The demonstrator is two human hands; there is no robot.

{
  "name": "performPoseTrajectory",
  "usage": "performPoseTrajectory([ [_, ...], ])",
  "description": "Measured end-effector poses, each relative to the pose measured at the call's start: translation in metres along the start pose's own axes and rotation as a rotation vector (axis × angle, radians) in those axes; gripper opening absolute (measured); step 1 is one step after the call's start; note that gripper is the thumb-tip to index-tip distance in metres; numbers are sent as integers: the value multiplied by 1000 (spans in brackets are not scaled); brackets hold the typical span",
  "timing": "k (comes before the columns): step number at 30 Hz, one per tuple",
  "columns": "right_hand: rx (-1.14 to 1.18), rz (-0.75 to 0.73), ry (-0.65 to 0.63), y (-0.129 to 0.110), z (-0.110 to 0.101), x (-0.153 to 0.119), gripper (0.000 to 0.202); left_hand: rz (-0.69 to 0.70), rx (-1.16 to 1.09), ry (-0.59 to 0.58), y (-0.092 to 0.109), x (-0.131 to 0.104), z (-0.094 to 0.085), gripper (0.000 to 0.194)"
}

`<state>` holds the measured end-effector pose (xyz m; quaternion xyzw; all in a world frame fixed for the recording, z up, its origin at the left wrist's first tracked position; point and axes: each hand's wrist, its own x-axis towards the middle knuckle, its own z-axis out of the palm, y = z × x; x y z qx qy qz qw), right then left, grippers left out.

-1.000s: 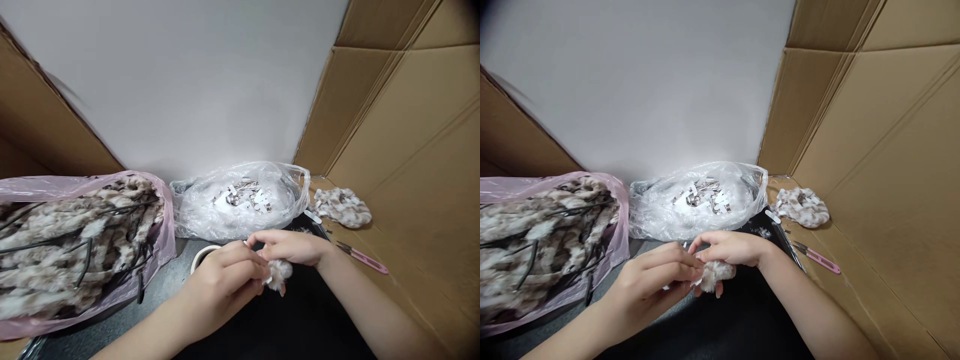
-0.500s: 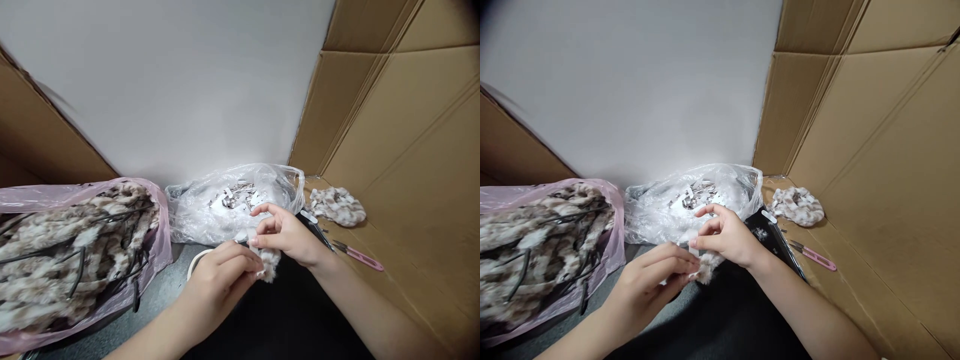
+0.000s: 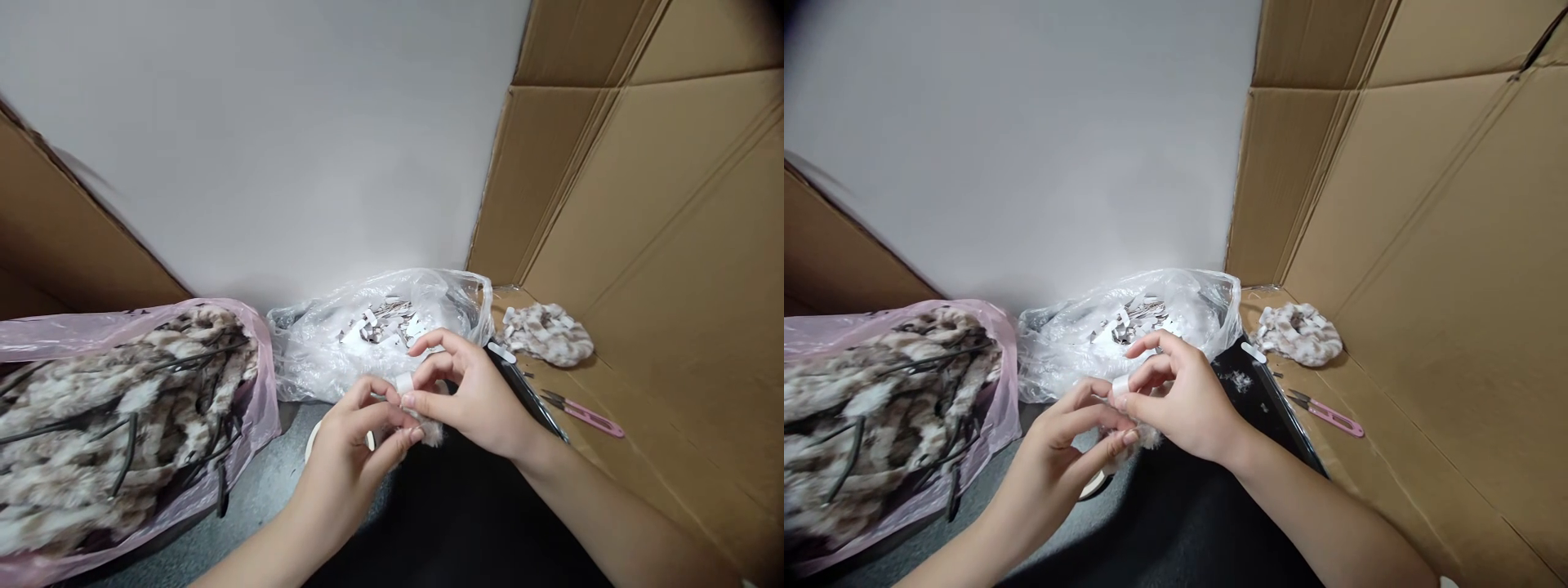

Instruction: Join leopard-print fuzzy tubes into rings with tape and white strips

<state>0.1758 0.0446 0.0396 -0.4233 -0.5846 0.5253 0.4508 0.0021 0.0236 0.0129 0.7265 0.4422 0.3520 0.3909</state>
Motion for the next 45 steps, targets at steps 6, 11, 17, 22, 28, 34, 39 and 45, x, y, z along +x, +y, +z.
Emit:
performPoseTrajectory([
  [6,-3,-6,19,-1,1,-3,36,-111,-67,-71,-1,3,-2,24],
  [11,76,96,-32,-9,1,-9,40,-67,-132,-5,2,1,2,28],
  [17,75,102,-43,-11,2,-11,38,-138,-280,-9,1,4,3,16],
  [22,-31,80,-59,-8,1,-10,34,-202,-172,-164,0,8,-1,17],
  [28,-145,78,-81,-8,0,-10,27,-277,-89,-314,1,10,-3,42],
  [34,-206,31,-147,-11,-5,-10,28,-406,-438,-466,-1,14,-11,36],
  [39,-309,-69,-187,-14,-9,-12,30,-440,-676,-487,2,15,-13,21],
  [45,-335,-191,-291,-11,-11,-12,34,-392,-666,-378,4,14,-12,34],
])
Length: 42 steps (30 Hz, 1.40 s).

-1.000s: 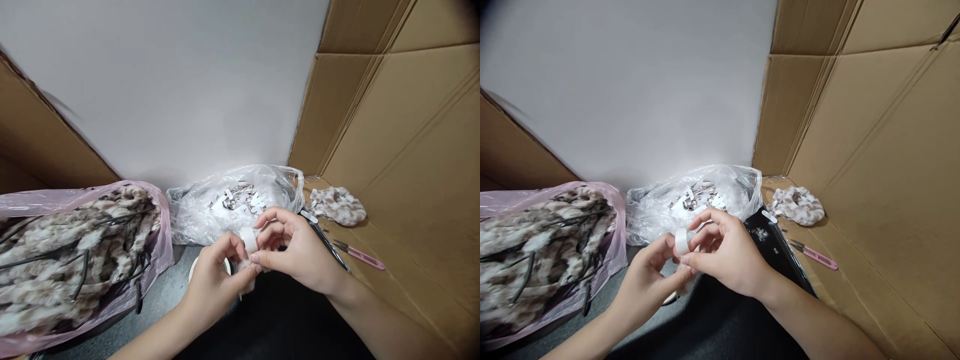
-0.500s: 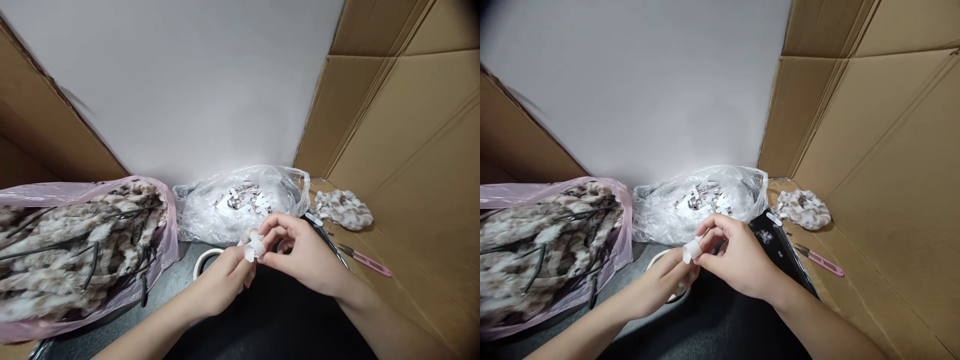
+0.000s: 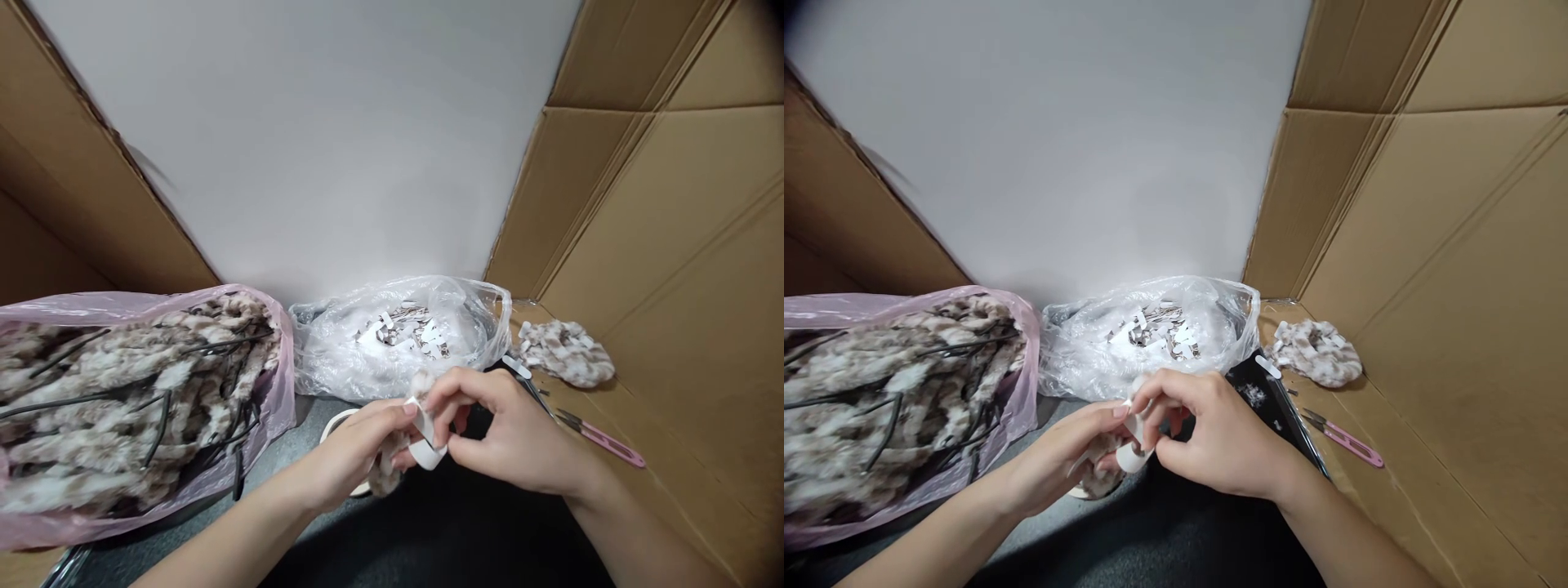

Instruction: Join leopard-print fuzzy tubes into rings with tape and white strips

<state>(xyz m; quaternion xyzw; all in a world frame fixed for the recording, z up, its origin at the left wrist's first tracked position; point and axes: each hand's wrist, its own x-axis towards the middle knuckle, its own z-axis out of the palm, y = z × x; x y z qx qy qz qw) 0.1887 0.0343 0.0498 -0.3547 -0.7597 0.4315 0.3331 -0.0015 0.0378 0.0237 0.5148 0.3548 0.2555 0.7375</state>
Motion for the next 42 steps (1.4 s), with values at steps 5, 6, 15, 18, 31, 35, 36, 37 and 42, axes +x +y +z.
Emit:
performPoseTrajectory([
  [5,-31,-30,-145,13,-3,5,39,114,297,110,1,1,-11,39],
  [6,-24,-18,-197,15,-6,6,41,176,422,150,2,1,-14,40],
  [15,-127,-22,-29,15,-37,5,27,544,1594,214,7,-1,-18,26],
  [18,-138,-175,105,14,-18,10,19,599,1724,176,-6,1,-7,21],
  [31,199,535,-559,53,-7,24,48,682,1862,267,-13,0,3,13],
  [35,370,564,-554,59,4,28,44,807,1864,319,-11,-1,0,18],
  [36,428,569,-551,61,7,28,40,838,1860,325,-11,-1,0,18],
  [37,492,575,-542,63,10,28,35,867,1856,330,-11,-1,-2,19],
  [42,769,631,-283,69,21,28,13,923,1825,349,-11,-1,-7,20],
])
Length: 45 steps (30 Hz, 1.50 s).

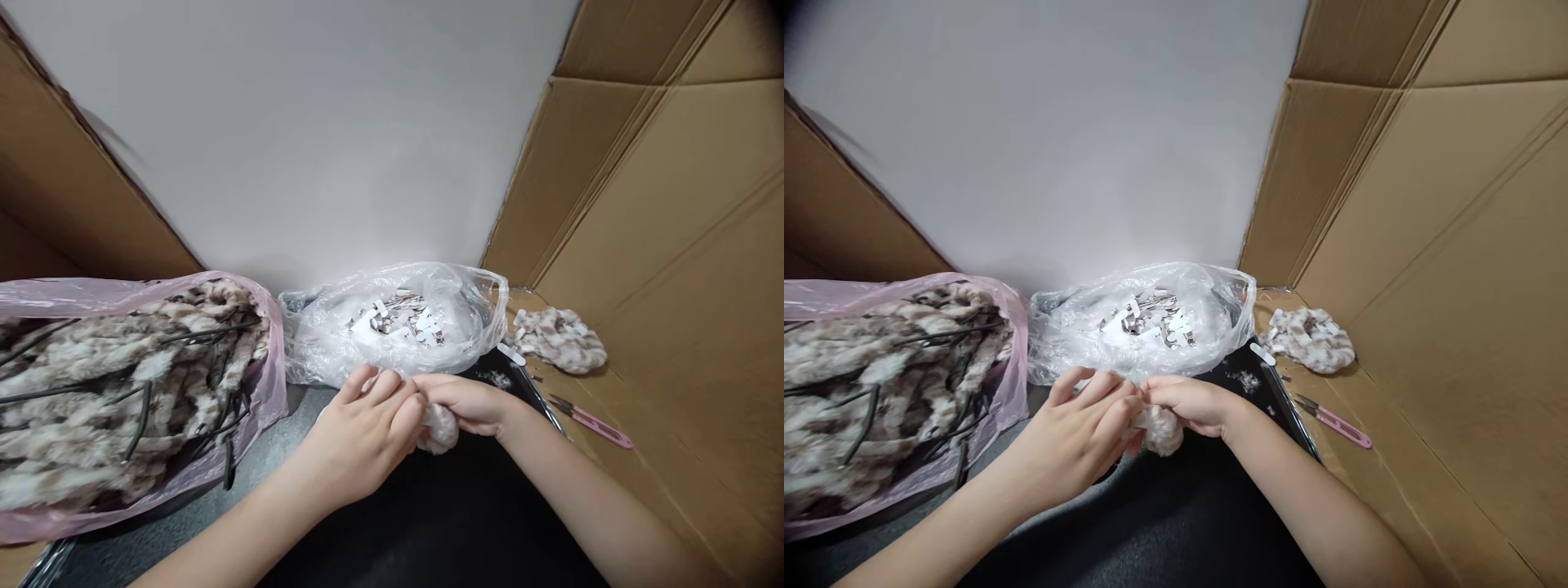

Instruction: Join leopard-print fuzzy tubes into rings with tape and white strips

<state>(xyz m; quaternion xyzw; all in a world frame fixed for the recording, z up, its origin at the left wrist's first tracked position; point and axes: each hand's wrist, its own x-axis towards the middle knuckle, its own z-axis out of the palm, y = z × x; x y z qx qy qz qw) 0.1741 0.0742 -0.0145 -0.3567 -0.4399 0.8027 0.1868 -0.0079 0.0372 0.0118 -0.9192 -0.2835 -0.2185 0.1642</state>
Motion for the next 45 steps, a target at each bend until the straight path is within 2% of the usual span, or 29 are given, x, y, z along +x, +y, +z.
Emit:
performPoseTrajectory([
  [2,91,-48,100,-1,1,0,25,-9,3,2,-1,0,0,21],
  [6,159,-191,219,-7,0,-5,53,-26,-9,-3,-2,1,3,20],
  [9,143,-230,268,-11,0,-7,60,-37,-56,6,-3,2,7,20],
  [14,87,-246,315,-14,1,-9,58,-61,-196,-29,-4,1,11,24],
  [19,30,-302,366,-16,4,-12,55,-98,-353,5,-6,-2,16,22],
  [25,-64,-469,457,-17,11,-20,57,-296,-574,-50,-4,-2,12,9],
  [31,-202,-545,491,-22,21,-31,48,-473,-858,-104,-3,3,2,3],
  [37,-157,-584,513,-22,23,-31,43,-608,-1075,-104,0,1,0,12],
  [41,-151,-605,548,-23,22,-30,43,-747,-1277,-88,1,-2,1,19],
  [45,-180,-575,558,-24,22,-30,42,-784,-1417,-137,0,2,1,23],
])
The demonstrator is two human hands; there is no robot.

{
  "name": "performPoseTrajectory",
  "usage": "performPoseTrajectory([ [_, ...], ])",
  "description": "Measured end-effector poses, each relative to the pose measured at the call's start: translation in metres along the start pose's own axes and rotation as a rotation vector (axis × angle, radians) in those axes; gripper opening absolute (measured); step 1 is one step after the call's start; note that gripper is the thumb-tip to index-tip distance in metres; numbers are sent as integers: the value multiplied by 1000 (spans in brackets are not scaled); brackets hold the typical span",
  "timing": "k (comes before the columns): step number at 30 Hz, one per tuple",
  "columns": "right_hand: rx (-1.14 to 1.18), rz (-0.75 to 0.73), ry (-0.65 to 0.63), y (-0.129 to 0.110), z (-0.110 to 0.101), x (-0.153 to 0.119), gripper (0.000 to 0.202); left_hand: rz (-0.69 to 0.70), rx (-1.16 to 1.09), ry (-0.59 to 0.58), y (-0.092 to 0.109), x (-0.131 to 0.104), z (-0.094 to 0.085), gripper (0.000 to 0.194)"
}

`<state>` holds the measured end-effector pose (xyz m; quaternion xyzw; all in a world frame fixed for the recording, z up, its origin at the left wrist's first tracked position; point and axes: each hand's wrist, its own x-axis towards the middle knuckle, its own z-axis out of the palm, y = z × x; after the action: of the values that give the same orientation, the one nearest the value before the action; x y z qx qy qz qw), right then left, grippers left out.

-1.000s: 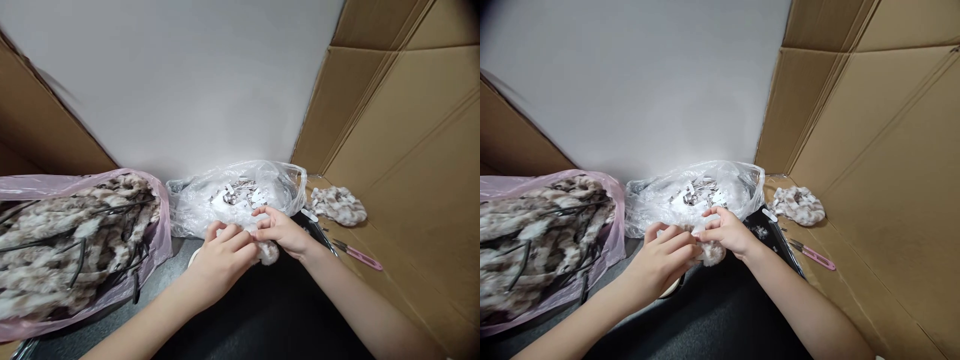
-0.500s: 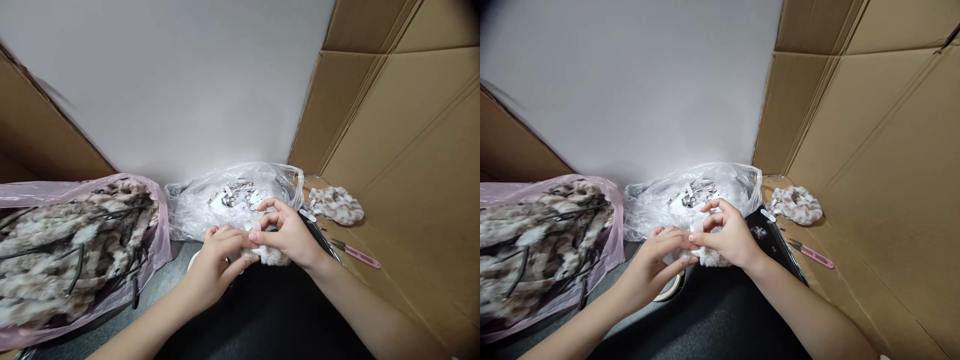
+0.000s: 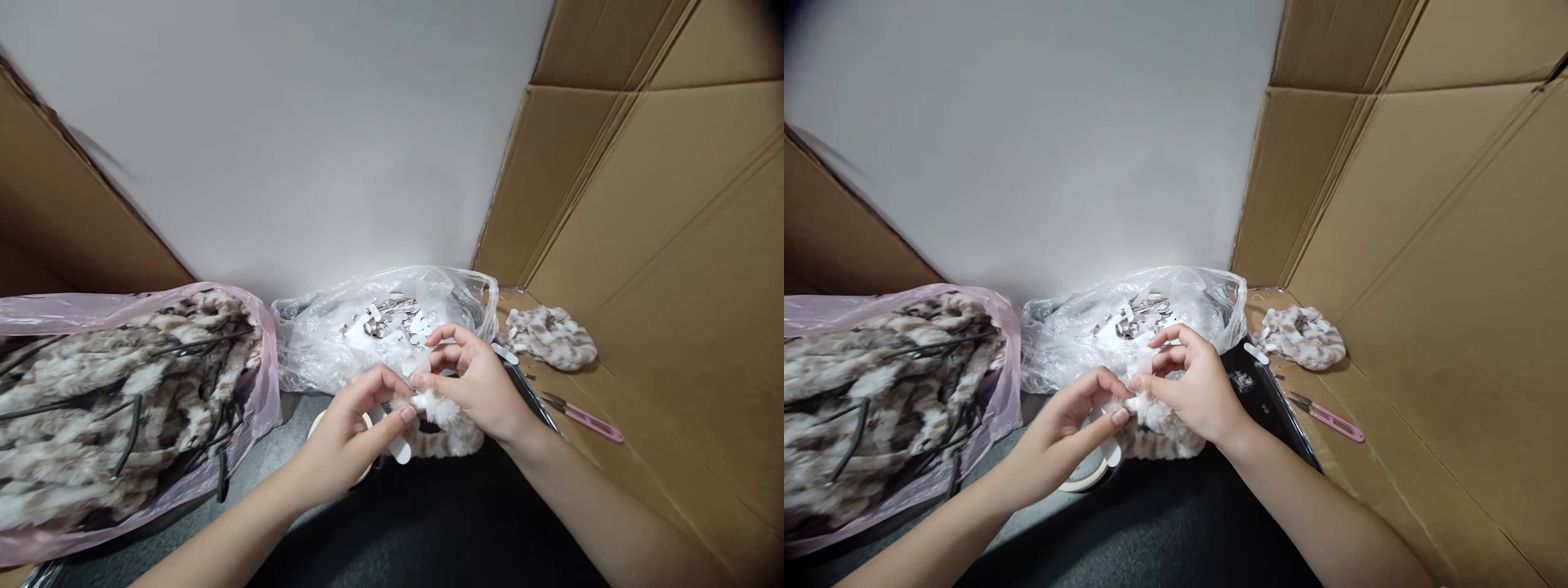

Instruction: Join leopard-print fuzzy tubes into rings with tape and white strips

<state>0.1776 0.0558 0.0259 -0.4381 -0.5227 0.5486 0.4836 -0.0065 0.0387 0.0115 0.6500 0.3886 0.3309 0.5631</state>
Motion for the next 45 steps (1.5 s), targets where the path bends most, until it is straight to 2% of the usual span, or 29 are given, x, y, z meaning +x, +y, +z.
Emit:
performPoseTrajectory([
  [7,87,141,-109,5,-2,1,47,-205,-272,-84,-2,8,6,34],
  [11,34,124,-113,1,-3,-2,45,-346,-378,-152,-10,11,11,35],
  [16,-192,-7,-62,-7,0,-8,37,-357,-388,-204,-16,15,10,37],
  [19,-261,-80,-29,-4,0,-6,34,-381,-397,-276,-19,16,9,32],
  [24,-235,-10,-145,8,-4,5,43,-441,-380,-433,-26,13,11,26],
  [27,-221,-6,-235,7,-5,3,40,-418,-339,-431,-28,14,11,24],
  [30,-301,-130,-342,1,-6,-6,33,-358,-327,-312,-23,18,7,21],
  [35,-565,-628,-383,-3,-4,-15,17,-302,-396,-92,-10,17,-2,19],
  [38,-622,-852,-386,-1,-3,-15,17,-320,-506,-51,-5,15,-5,22],
  [42,-654,-908,-397,-2,-5,-16,17,-357,-561,-40,1,14,-8,20],
  [45,-651,-905,-424,-1,-5,-16,17,-318,-541,-63,4,13,-10,14],
])
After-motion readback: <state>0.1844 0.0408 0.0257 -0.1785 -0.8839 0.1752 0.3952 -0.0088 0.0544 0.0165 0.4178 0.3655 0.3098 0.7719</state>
